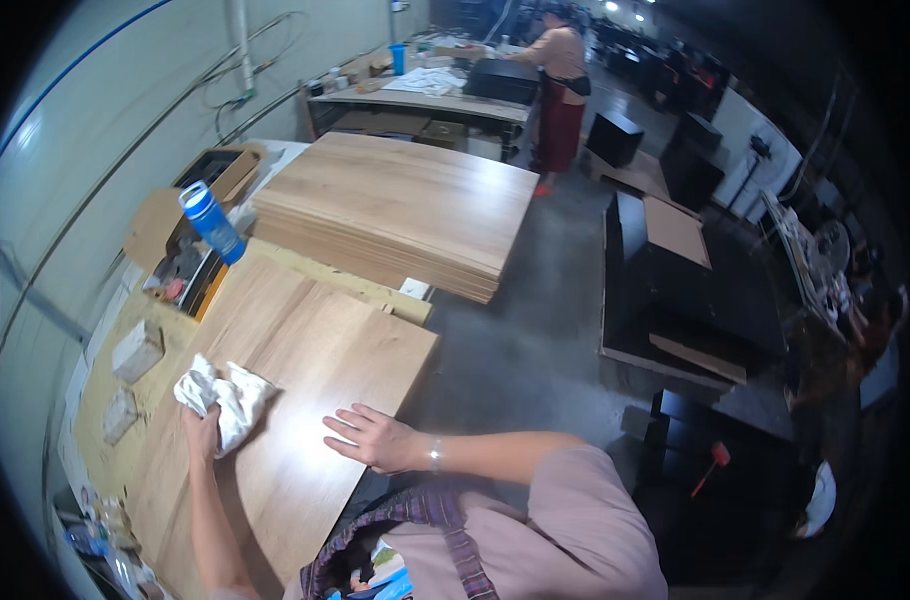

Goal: The person sands a wooden board with a sanding block and wipes it with a cloth, repeating the cycle across the surface. The board is flipped to work on both sides, and the person continues alternating sanding and wiping motions.

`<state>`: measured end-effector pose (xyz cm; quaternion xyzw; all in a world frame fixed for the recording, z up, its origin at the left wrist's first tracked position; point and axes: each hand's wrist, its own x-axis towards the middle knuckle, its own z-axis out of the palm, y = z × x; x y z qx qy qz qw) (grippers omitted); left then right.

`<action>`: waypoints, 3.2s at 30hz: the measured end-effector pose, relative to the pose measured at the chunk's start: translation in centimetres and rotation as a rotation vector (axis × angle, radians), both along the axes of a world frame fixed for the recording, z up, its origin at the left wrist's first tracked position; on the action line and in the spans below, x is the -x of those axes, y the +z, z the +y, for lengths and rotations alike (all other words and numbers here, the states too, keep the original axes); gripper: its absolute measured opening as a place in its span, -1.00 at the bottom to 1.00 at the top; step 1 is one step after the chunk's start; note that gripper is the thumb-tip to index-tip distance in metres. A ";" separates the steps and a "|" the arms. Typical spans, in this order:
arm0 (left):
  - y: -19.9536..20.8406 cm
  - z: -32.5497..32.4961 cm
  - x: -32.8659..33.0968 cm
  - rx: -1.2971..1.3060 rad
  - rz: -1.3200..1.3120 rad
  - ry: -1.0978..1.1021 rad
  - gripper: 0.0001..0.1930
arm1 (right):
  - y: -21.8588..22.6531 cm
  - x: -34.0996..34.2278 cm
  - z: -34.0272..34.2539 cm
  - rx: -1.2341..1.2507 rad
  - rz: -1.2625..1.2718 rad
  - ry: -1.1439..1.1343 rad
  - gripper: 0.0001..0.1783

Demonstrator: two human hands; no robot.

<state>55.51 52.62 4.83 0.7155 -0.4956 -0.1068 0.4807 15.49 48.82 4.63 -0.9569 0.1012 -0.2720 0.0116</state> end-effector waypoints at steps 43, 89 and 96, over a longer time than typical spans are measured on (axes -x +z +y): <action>3.8 18.0 18.3 -0.260 0.056 -0.342 -0.61 | 26.5 -4.5 -16.3 -0.500 0.043 -0.718 -0.57; -1.9 -38.0 29.6 -0.576 0.341 -0.761 -0.75 | -1.6 20.0 -69.7 -0.681 0.089 -1.106 -0.47; -9.0 -42.0 27.0 -0.612 0.504 -0.596 -0.65 | -0.4 20.0 -69.7 -0.712 0.094 -1.166 -0.48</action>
